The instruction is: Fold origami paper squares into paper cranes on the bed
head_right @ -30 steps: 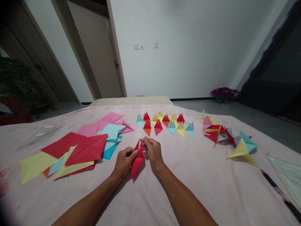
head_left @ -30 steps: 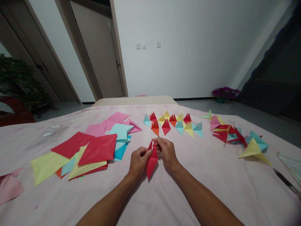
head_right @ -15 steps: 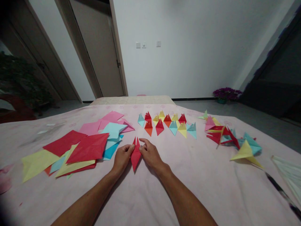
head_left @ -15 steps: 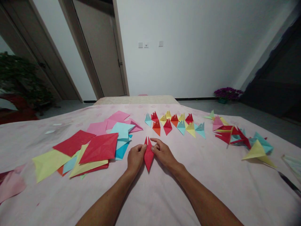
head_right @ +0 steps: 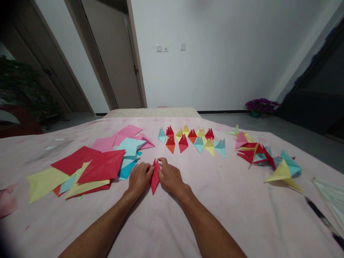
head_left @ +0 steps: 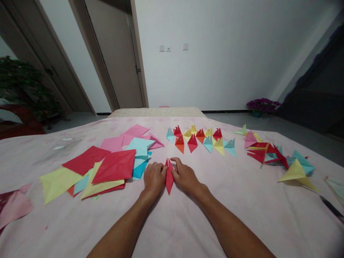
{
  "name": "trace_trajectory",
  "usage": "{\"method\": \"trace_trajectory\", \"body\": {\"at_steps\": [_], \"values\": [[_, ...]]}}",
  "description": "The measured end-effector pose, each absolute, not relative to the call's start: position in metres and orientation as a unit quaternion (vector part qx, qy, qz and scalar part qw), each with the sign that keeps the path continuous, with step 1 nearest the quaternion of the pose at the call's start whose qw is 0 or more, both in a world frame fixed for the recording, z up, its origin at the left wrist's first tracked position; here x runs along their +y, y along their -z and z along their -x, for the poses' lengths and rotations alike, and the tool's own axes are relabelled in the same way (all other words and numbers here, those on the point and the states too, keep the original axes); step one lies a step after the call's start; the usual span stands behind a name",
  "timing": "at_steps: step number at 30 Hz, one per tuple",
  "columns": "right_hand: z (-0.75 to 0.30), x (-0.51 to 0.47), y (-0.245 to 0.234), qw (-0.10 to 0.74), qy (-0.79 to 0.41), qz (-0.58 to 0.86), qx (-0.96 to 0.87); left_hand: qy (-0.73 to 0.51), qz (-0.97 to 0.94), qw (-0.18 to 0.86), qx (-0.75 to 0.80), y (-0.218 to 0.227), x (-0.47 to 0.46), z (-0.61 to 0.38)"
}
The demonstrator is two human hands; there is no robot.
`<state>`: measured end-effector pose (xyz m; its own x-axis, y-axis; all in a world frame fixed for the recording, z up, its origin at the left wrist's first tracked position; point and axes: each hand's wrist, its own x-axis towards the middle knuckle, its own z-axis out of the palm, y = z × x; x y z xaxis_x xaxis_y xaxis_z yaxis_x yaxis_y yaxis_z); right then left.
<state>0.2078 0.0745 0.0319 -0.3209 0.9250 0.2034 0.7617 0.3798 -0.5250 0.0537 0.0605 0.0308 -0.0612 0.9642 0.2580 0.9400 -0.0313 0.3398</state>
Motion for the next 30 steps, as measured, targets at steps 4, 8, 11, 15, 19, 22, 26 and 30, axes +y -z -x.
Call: {"method": "trace_trajectory", "body": {"at_steps": [4, 8, 11, 15, 19, 22, 26, 30], "values": [[-0.206, 0.073, -0.032, 0.215, -0.139, 0.533, -0.806, -0.220, -0.684, 0.024, 0.695, -0.030, 0.060, -0.051], [-0.203, 0.070, -0.035, 0.191, -0.116, 0.544, -0.809, -0.235, -0.682, 0.016, 0.692, -0.028, 0.059, -0.050], [-0.202, 0.068, -0.038, 0.185, -0.110, 0.552, -0.806, -0.250, -0.678, 0.013, 0.691, -0.025, 0.058, -0.050], [-0.203, 0.069, -0.036, 0.190, -0.108, 0.578, -0.786, -0.284, -0.715, -0.008, 0.639, -0.016, 0.061, -0.051], [-0.206, 0.071, -0.033, 0.205, -0.097, 0.602, -0.766, -0.293, -0.785, 0.003, 0.546, -0.002, 0.066, -0.049], [-0.207, 0.070, -0.032, 0.211, -0.088, 0.611, -0.758, -0.280, -0.811, 0.032, 0.513, 0.003, 0.068, -0.047], [-0.208, 0.068, -0.033, 0.215, -0.088, 0.607, -0.760, -0.230, -0.825, 0.043, 0.514, 0.000, 0.066, -0.045], [-0.210, 0.066, -0.034, 0.218, -0.087, 0.598, -0.767, -0.178, -0.842, 0.047, 0.507, -0.009, 0.061, -0.039]]}}
